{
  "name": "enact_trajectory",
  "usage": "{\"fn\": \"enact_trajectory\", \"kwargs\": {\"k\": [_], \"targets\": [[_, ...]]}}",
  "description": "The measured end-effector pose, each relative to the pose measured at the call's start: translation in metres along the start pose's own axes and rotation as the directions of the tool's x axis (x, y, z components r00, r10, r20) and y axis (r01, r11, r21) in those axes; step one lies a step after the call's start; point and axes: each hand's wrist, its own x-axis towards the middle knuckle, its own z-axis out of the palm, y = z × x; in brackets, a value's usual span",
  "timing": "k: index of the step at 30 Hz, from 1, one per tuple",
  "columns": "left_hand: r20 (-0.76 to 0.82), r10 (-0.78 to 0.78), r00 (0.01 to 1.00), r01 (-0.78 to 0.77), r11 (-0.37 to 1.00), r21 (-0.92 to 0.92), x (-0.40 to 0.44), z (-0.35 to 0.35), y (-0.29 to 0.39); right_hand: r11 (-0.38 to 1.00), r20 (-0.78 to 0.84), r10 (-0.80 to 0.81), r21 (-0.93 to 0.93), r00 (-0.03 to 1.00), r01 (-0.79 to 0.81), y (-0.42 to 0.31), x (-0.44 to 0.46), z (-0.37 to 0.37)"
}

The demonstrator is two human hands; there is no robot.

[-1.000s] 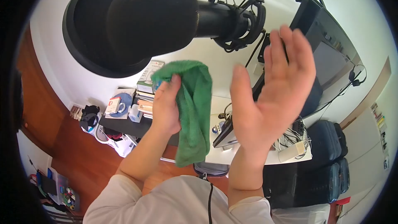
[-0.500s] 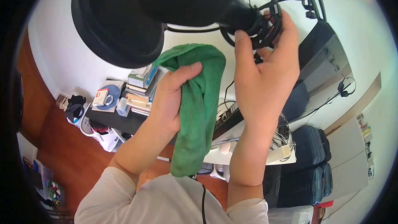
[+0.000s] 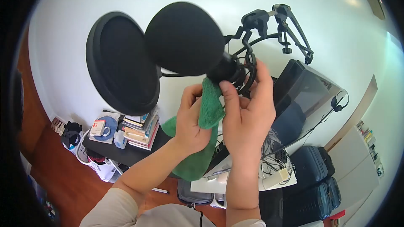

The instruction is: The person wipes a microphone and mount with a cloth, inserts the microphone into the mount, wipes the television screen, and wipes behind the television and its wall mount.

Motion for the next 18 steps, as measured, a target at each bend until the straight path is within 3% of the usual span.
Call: {"fn": "enact_trajectory", "kwargs": {"k": [2,4,8,13,15,18], "targets": [[0.020,0.002,1.000,-0.001,1.000,-0.015,0.003,-0.005,0.001,1.000,-0.006,-0.014,-0.009,1.000,0.014,0.002,0.000,-0.001],[0.133,0.009,0.991,-0.047,0.959,0.281,0.010,-0.017,-0.003,1.000,-0.009,-0.021,-0.024,1.000,0.020,0.004,-0.001,-0.002],[0.062,-0.056,0.996,0.028,0.924,0.380,0.019,-0.024,-0.011,0.999,-0.029,0.033,0.001,0.999,-0.033,0.012,0.001,0.000],[0.118,-0.098,0.988,0.058,0.951,0.303,0.021,-0.024,0.002,0.999,-0.033,0.035,-0.029,0.999,-0.036,0.005,0.004,0.002],[0.100,0.078,0.992,-0.083,0.995,0.047,0.023,-0.022,0.004,0.999,-0.032,0.045,0.027,0.998,-0.044,-0.001,0.004,-0.001],[0.099,0.202,0.974,-0.206,0.978,0.033,0.025,-0.023,-0.015,0.992,-0.044,0.064,0.109,0.997,-0.059,-0.005,0.002,-0.003]]}}
